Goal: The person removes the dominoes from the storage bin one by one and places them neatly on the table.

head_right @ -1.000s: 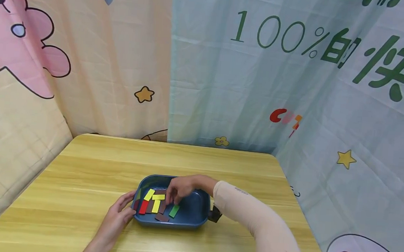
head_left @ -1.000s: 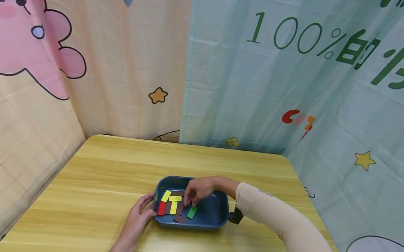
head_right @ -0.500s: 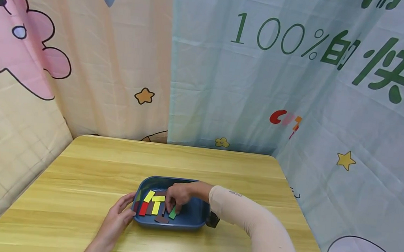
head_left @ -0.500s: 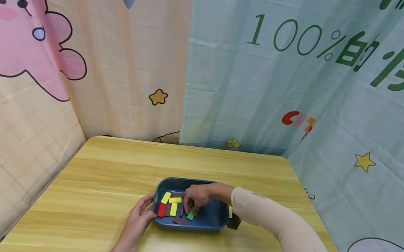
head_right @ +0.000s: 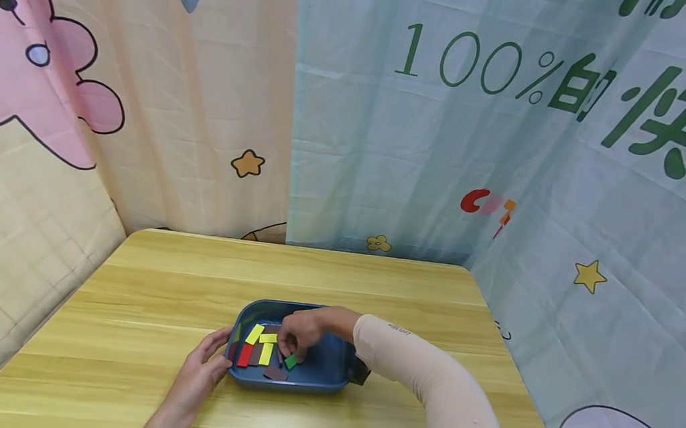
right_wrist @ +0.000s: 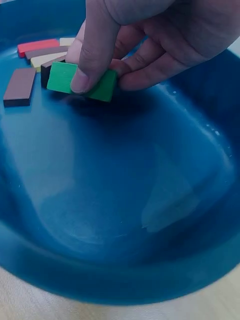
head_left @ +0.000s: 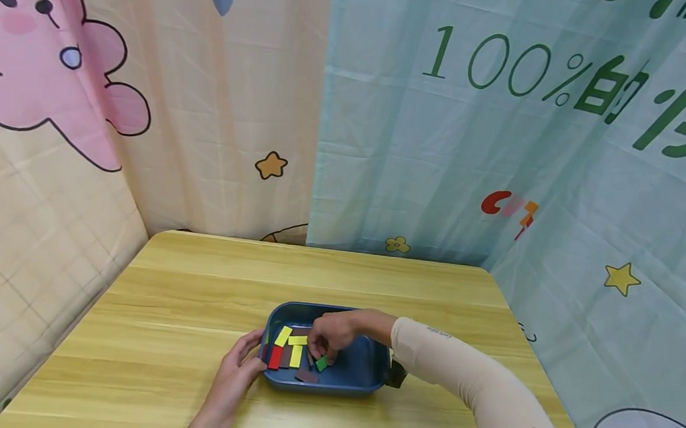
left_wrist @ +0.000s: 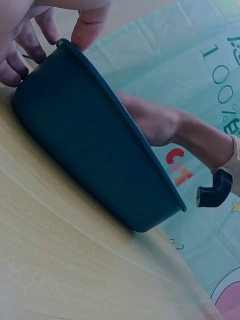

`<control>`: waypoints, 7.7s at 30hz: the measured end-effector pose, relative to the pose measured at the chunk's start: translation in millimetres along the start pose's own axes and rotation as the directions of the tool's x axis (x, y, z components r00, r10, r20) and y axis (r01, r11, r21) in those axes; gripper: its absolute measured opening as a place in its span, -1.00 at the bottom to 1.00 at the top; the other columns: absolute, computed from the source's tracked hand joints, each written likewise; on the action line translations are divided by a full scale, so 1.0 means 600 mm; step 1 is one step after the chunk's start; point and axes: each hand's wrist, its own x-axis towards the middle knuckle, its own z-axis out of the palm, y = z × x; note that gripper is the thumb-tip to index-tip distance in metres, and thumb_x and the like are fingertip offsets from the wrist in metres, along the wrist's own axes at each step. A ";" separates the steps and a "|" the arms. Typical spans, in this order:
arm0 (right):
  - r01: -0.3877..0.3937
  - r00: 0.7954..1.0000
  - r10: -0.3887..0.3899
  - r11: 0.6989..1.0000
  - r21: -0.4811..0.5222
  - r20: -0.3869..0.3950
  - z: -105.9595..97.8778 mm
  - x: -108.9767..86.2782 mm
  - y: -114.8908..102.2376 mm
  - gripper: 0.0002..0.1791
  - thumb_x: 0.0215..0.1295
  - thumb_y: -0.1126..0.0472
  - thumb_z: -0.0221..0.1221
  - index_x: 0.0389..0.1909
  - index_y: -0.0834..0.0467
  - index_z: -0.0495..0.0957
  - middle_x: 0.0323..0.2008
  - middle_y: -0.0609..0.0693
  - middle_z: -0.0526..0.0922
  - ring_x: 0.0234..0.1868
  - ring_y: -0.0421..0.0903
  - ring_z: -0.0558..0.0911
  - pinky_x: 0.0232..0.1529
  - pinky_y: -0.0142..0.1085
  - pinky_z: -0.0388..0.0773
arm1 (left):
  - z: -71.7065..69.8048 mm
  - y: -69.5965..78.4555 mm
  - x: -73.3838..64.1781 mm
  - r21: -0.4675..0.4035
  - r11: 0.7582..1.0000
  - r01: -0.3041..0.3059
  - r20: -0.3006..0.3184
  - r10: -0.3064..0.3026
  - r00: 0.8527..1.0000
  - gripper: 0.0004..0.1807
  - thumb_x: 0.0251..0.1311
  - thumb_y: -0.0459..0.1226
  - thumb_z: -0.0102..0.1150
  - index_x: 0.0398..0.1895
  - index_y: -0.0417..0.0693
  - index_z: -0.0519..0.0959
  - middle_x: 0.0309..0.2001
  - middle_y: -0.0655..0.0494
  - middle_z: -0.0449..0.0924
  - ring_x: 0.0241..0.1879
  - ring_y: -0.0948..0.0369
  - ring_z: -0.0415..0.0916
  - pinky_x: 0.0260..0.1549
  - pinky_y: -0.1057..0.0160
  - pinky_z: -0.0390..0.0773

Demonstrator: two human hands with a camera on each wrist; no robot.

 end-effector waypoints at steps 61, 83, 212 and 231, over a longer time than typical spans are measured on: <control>0.113 0.678 0.558 0.563 0.818 -0.478 0.086 -0.309 0.176 -0.81 0.40 0.39 0.25 -0.11 0.40 0.47 -0.30 0.09 0.59 -0.22 0.02 0.63 0.01 0.02 0.64 | -0.004 0.000 0.003 -0.015 1.000 0.025 0.027 -0.025 0.999 -0.25 0.24 -0.49 0.00 0.57 -0.17 0.19 0.53 -0.23 0.14 0.39 -0.09 0.25 0.05 0.43 0.46; -0.018 0.422 0.811 0.455 0.890 -0.406 0.194 -0.319 0.200 -0.76 0.29 0.41 0.34 -0.14 0.44 0.50 -0.23 0.18 0.57 -0.27 -0.06 0.63 -0.25 -0.25 0.67 | -0.004 0.003 -0.001 -0.010 1.000 0.024 0.020 -0.023 1.000 -0.25 0.23 -0.51 -0.01 0.55 -0.21 0.20 0.51 -0.25 0.17 0.36 -0.08 0.27 0.02 0.45 0.47; 0.165 0.984 -0.161 0.985 0.042 -0.074 -0.050 0.014 -0.021 -0.79 0.31 0.47 0.29 -0.13 0.20 0.79 -0.27 -0.20 0.75 -0.23 -0.33 0.65 -0.12 -0.52 0.55 | -0.010 0.006 0.004 -0.008 1.000 -0.022 0.027 0.022 0.999 -0.29 0.25 -0.51 0.01 0.52 -0.22 0.24 0.49 -0.26 0.21 0.37 -0.09 0.27 0.01 0.47 0.47; 0.083 0.924 0.138 0.838 0.539 -0.356 -0.034 -0.073 0.002 -0.89 0.36 0.40 0.26 -0.14 0.23 0.64 -0.31 0.01 0.71 -0.30 -0.09 0.69 -0.20 -0.21 0.70 | -0.021 0.008 -0.003 -0.008 0.999 0.036 0.023 -0.036 0.999 -0.26 0.28 -0.50 -0.01 0.57 -0.16 0.18 0.53 -0.25 0.13 0.35 -0.09 0.26 -0.03 0.51 0.47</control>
